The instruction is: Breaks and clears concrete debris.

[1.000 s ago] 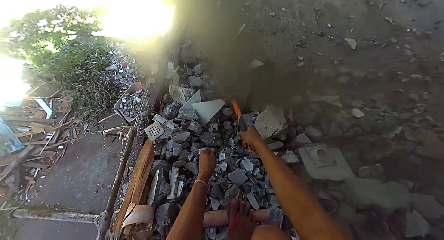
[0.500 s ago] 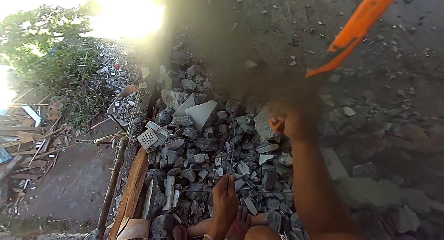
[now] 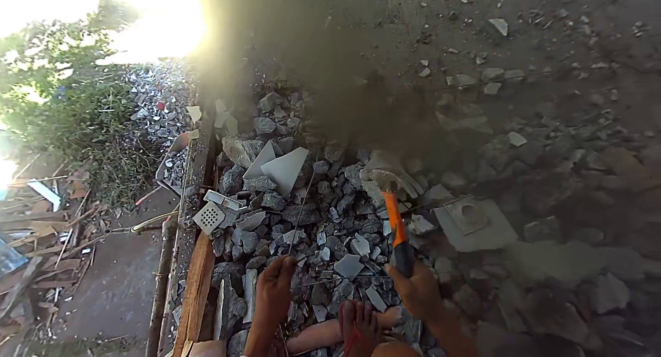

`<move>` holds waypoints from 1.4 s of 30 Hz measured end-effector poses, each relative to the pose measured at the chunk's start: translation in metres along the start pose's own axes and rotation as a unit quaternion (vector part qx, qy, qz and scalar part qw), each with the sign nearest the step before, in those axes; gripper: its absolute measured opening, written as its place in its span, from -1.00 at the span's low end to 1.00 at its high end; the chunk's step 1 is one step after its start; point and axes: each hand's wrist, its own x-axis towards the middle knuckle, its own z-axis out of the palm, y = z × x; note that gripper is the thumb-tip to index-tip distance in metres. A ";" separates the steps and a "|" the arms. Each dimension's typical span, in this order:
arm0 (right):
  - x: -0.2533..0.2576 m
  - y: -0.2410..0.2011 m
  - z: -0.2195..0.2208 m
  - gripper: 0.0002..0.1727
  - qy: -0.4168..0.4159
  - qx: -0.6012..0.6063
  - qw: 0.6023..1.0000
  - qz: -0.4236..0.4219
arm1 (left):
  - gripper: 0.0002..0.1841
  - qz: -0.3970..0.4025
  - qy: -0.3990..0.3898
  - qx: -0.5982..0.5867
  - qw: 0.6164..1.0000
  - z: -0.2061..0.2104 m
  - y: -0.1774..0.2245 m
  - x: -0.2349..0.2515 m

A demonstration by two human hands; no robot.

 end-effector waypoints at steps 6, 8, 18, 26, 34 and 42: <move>0.040 -0.072 -0.002 -0.65 0.002 0.056 0.987 -0.148 | -0.70 -0.009 0.010 -0.017 1.000 -0.003 -0.004 0.007; 0.054 -0.116 -0.008 -0.67 0.008 0.129 0.959 -0.251 | -0.70 -0.007 0.015 -0.017 1.000 -0.002 -0.005 0.006; 0.114 -0.102 0.051 -0.65 0.031 0.043 0.947 -0.317 | -0.72 -0.018 0.023 0.001 1.000 0.006 -0.004 0.001; 0.091 -0.030 0.080 -0.43 -0.187 -0.202 0.961 0.013 | -0.71 -0.073 0.028 0.021 0.997 0.012 -0.015 0.009; 0.088 -0.047 0.062 -0.45 -0.120 -0.137 0.983 -0.008 | -0.65 -0.180 -0.019 0.103 0.978 0.016 -0.039 0.064; 0.101 -0.064 0.061 -0.47 -0.069 -0.112 0.990 -0.040 | -0.65 -0.177 -0.074 0.168 0.967 0.104 -0.028 0.065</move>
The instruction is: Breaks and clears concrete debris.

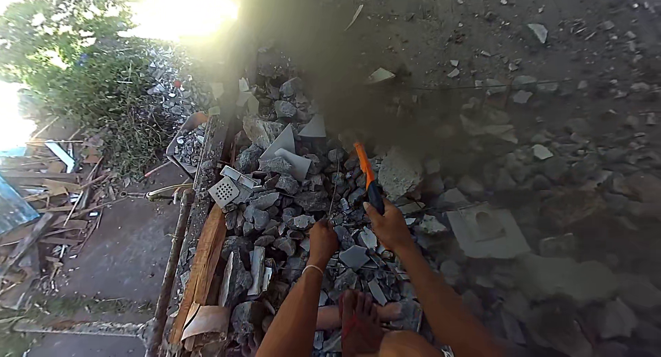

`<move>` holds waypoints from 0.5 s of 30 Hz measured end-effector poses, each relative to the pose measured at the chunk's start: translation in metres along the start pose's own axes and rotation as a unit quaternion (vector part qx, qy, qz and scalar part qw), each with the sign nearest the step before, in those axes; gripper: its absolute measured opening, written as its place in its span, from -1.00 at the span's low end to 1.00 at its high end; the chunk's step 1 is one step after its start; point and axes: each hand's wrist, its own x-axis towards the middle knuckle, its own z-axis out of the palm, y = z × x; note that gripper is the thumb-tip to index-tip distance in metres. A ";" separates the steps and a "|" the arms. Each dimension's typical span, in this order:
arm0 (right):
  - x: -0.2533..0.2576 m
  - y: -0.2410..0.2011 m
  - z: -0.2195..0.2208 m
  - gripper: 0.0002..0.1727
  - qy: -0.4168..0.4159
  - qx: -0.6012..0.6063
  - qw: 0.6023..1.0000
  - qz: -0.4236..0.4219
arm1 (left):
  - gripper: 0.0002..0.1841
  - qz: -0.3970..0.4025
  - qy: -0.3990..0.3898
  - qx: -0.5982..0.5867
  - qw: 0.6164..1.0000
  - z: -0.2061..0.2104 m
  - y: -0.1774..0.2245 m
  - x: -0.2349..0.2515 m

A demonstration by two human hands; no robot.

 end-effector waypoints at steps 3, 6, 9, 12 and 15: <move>0.011 -0.017 -0.012 -0.47 0.003 0.000 1.000 -0.015 | -0.63 0.004 -0.006 0.037 0.999 -0.001 -0.012 0.019; 0.021 -0.046 -0.037 -0.42 0.012 0.012 0.998 -0.060 | -0.62 -0.001 -0.011 0.055 0.998 -0.011 -0.019 0.025; 0.023 -0.086 -0.064 -0.40 0.079 0.063 0.983 -0.157 | -0.61 -0.017 0.007 0.075 0.997 -0.012 -0.020 0.027; 0.021 -0.127 -0.081 -0.54 0.153 0.146 0.934 -0.287 | -0.61 -0.014 0.030 0.073 0.997 -0.012 -0.027 0.031; 0.030 -0.128 -0.064 -0.61 0.172 0.232 0.898 -0.332 | -0.61 -0.014 0.018 0.084 0.996 -0.017 -0.035 0.036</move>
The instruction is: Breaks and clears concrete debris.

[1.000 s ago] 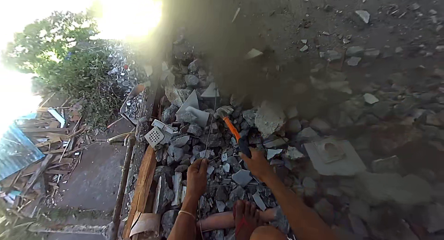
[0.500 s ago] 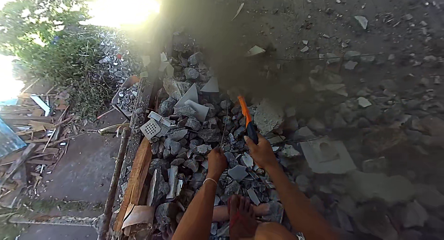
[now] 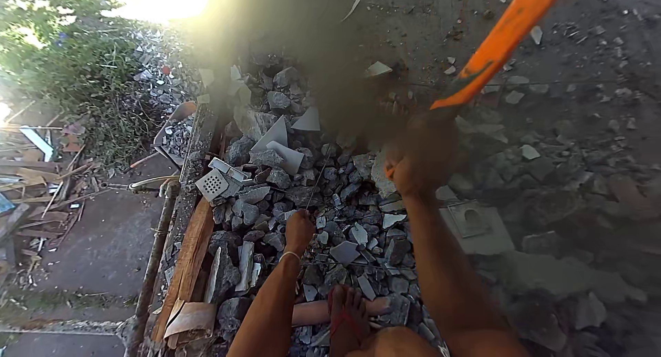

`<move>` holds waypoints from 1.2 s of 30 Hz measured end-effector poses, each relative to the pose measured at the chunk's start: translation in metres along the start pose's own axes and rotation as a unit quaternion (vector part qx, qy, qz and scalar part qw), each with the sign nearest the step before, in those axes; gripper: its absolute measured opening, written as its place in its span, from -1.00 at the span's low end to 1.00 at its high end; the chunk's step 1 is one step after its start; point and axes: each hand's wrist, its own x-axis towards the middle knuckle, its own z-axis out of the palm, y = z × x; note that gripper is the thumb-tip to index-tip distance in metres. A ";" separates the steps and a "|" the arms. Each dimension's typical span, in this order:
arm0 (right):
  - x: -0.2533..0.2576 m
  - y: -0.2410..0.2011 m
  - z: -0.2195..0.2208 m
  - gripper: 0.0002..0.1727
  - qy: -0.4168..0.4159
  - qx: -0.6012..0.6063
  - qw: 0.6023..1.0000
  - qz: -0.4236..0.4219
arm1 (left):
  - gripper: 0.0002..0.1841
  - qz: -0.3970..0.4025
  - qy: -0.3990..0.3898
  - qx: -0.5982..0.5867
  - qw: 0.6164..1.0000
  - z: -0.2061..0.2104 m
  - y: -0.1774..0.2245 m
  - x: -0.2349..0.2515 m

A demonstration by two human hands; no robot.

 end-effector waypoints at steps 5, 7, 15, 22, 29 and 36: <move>-0.080 0.150 0.006 -0.38 -0.108 -0.288 0.921 0.239 | -0.62 0.004 0.006 -0.003 1.000 -0.002 0.000 -0.002; -0.083 0.174 0.000 -0.32 -0.208 -0.321 0.844 0.377 | -0.62 0.002 0.013 -0.007 1.000 -0.003 0.003 -0.001; -0.033 0.052 -0.010 -0.44 -0.096 -0.137 0.966 0.195 | -0.63 0.019 0.022 -0.005 1.000 -0.015 0.005 -0.014; -0.038 0.080 0.012 -0.52 0.027 -0.094 0.995 0.027 | -0.63 0.011 0.018 -0.004 1.000 -0.013 0.011 -0.013; -0.057 0.141 0.016 -0.36 -0.245 -0.298 0.851 0.355 | -0.63 0.011 0.021 -0.017 1.000 -0.016 0.009 -0.014; -0.008 0.021 -0.002 -0.48 -0.084 -0.125 0.974 0.169 | -0.64 0.048 0.043 -0.057 0.996 -0.027 0.018 -0.045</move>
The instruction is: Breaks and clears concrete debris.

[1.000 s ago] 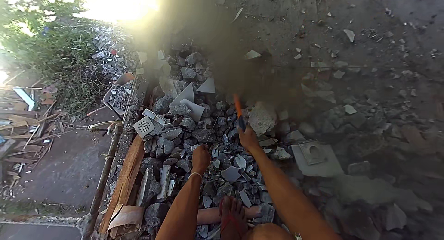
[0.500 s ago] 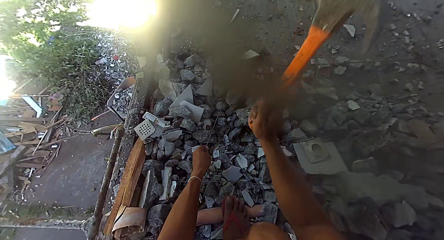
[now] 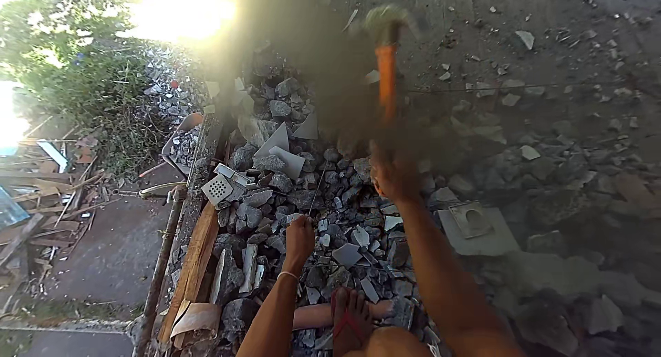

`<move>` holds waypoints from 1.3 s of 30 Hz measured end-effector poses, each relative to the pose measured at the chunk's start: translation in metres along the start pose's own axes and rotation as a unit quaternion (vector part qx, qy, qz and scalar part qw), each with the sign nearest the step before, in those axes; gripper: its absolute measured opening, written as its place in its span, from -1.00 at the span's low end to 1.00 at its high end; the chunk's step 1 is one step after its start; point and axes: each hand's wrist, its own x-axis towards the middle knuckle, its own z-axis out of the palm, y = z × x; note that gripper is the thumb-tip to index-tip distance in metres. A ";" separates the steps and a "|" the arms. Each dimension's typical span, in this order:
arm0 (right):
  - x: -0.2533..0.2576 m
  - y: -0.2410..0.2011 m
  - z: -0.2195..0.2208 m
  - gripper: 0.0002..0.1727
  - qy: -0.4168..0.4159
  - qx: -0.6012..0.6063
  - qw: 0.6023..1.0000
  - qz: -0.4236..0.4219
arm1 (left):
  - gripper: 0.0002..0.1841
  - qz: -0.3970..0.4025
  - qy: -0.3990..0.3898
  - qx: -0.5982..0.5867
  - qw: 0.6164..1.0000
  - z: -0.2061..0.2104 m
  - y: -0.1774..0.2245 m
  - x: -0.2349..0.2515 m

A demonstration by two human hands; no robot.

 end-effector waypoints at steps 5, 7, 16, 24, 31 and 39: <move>-0.014 0.045 0.024 -0.57 0.079 -0.022 0.991 -0.107 | -0.66 -0.015 -0.005 0.006 1.000 0.005 0.002 0.001; -0.023 0.104 0.044 -0.53 0.034 -0.112 0.992 -0.039 | -0.65 -0.019 -0.008 0.000 1.000 0.005 0.000 0.003; -0.074 0.135 0.029 -0.46 -0.079 -0.007 0.962 0.261 | -0.65 -0.049 -0.028 -0.126 0.990 -0.022 -0.034 0.009; -0.188 0.153 -0.073 -0.37 -0.069 -0.283 0.922 0.256 | -0.78 -0.031 0.034 -0.463 0.885 -0.122 -0.093 -0.043; -0.211 0.164 -0.082 -0.29 -0.108 -0.375 0.876 0.283 | -0.81 0.022 -0.141 -0.504 0.852 -0.050 -0.040 -0.031; -0.199 0.174 -0.066 -0.26 -0.178 -0.427 0.822 0.332 | -0.82 0.026 -0.224 -0.427 0.876 -0.047 -0.041 0.007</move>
